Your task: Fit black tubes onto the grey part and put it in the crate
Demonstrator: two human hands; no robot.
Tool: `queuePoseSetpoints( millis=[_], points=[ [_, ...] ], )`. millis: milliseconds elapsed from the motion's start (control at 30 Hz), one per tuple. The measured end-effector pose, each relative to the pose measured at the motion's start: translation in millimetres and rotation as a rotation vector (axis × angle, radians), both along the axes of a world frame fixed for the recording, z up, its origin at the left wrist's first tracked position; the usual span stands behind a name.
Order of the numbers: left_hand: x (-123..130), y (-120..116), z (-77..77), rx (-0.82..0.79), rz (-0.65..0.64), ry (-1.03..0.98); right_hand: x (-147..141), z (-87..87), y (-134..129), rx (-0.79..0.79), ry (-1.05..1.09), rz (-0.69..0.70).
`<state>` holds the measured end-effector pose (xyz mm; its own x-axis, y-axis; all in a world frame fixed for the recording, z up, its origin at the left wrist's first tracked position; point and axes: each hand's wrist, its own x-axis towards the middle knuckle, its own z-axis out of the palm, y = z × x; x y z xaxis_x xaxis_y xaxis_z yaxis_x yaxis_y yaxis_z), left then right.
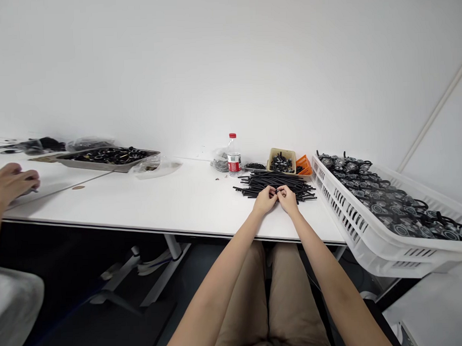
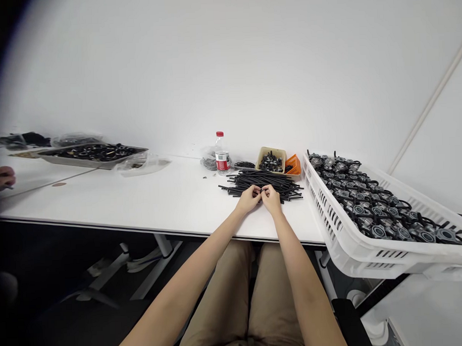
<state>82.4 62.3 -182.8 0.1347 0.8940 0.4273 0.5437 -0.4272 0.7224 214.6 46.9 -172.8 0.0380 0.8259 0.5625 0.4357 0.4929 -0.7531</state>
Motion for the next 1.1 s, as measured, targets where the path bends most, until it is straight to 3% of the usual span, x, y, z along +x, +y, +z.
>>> queuePoseSetpoints(
  millis=[1100],
  points=[
    [0.3, -12.5, 13.3, -0.074, 0.002, 0.051, -1.1, 3.4, -4.8, -0.028, -0.027, -0.037]
  ],
)
